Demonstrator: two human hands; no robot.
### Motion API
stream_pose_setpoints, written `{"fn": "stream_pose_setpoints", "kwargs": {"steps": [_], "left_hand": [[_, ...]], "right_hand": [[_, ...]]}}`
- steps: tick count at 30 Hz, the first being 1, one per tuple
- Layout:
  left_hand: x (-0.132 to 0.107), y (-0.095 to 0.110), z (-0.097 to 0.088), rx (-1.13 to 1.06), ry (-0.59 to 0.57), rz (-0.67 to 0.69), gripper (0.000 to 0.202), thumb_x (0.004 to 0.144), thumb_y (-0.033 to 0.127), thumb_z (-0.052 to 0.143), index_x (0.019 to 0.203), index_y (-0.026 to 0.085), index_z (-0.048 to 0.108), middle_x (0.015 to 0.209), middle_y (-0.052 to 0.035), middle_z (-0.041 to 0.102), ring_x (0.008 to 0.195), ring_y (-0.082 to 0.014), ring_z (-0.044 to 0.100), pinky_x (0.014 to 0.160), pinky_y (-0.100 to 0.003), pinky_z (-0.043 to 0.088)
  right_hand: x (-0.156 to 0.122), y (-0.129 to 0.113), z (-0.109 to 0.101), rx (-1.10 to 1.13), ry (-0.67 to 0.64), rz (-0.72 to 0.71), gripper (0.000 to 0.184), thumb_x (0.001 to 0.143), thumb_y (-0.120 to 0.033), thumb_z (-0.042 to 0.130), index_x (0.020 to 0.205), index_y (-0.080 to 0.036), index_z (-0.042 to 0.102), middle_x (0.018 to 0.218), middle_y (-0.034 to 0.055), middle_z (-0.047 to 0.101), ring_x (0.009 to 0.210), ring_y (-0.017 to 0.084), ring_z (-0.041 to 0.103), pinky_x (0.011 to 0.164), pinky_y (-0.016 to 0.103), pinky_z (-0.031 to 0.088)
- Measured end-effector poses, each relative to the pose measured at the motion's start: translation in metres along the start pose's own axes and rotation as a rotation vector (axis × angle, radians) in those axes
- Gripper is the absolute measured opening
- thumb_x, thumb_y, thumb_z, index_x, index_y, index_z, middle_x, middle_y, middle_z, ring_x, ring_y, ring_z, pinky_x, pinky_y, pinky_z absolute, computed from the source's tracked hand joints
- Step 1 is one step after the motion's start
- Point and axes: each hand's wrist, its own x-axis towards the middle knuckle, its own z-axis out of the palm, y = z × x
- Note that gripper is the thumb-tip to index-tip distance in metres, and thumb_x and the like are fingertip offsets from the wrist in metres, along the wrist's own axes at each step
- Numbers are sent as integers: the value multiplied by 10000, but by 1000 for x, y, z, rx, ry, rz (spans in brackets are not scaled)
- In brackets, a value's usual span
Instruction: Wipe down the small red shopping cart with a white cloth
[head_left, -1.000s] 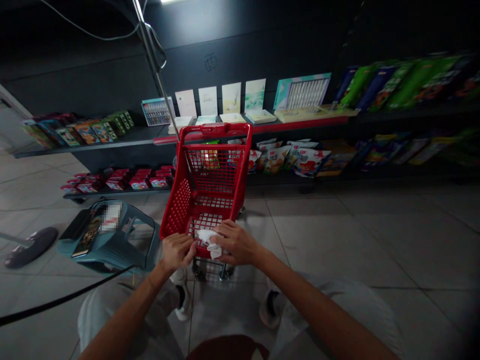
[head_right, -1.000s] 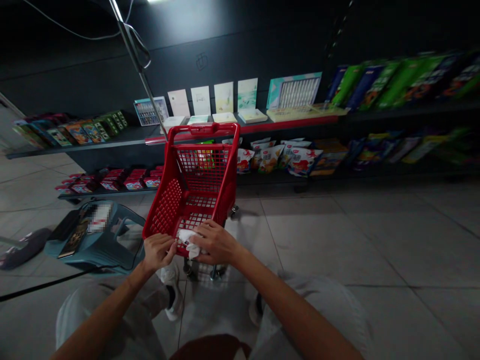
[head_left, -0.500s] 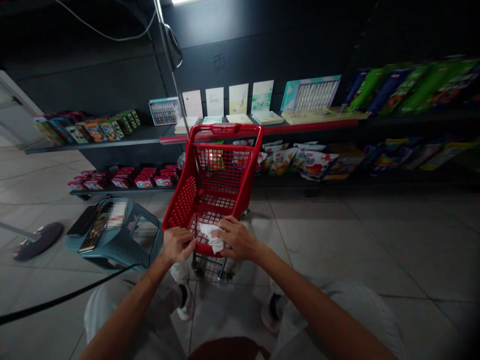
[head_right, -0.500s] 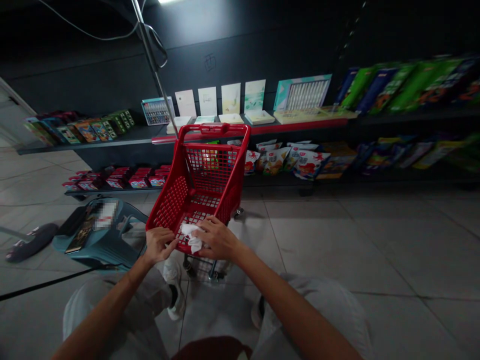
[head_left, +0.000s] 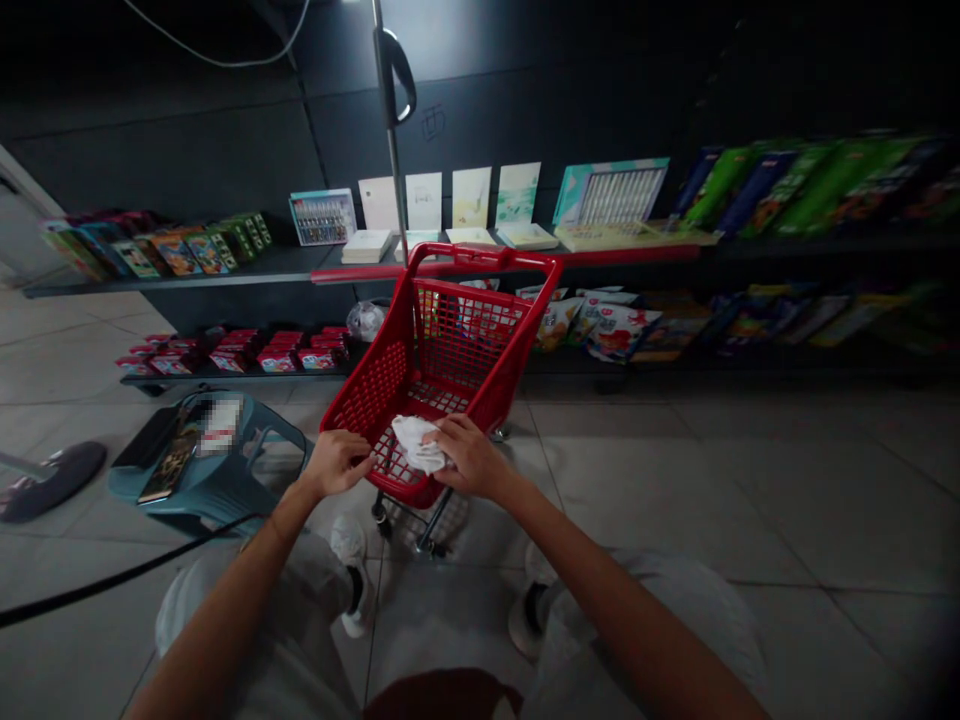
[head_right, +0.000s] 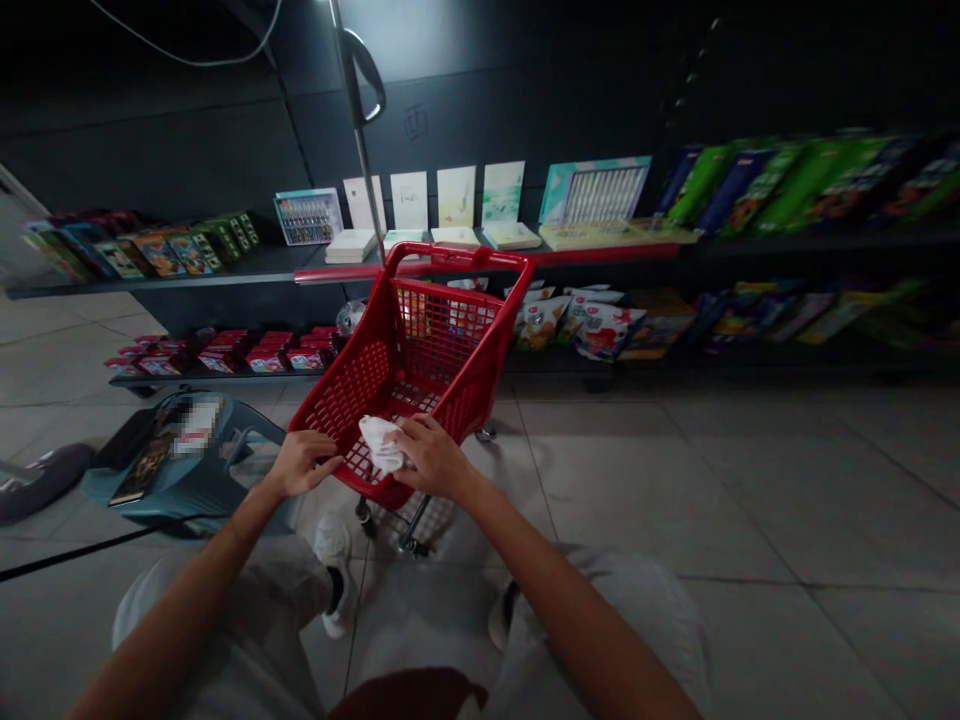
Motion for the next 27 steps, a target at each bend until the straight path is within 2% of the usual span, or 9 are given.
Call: {"fn": "stream_pose_setpoints", "kwargs": {"steps": [8,14,18,21,27], "left_hand": [[13,-37,-4,85,-25,-79,412,1019,349,454,660,216,608,692,-36,651,707,-191,575,801,-353,417],[17,-44,1,87,10,-182,419,1025,356,436,706,224,673,794,-56,733,839,-220,625,954,-393,411],[22,-48,0,82,-71,-200,359,1001,357,461,805,245,739,919,-38,777,949,-226,644,1022,-407,386],[25,-53,-3,88,-130,-201,312,949,275,461,846,247,754,983,-32,782,988,-219,654,1034,-411,382],[30,-63,-6,89,-59,-225,340,885,223,431,816,250,762,1005,-46,777,1015,-229,644,1070,-432,398]], "right_hand": [[11,11,-18,44,82,102,340,862,-219,699,1193,-199,630,1197,107,662,1182,289,533,1106,481,441],[14,1,-18,-13,90,162,384,845,-190,712,1220,-200,631,1241,109,672,1178,293,535,1109,480,432],[16,-4,-18,-69,80,183,361,854,-177,704,1208,-194,637,1220,112,688,1143,283,574,1111,480,429],[19,0,-20,-95,93,175,367,839,-143,699,1196,-196,636,1194,105,698,1143,268,600,1144,482,418],[25,22,-31,-192,157,216,344,819,-111,688,1144,-210,637,1155,81,718,1113,249,647,1193,517,389]]}}
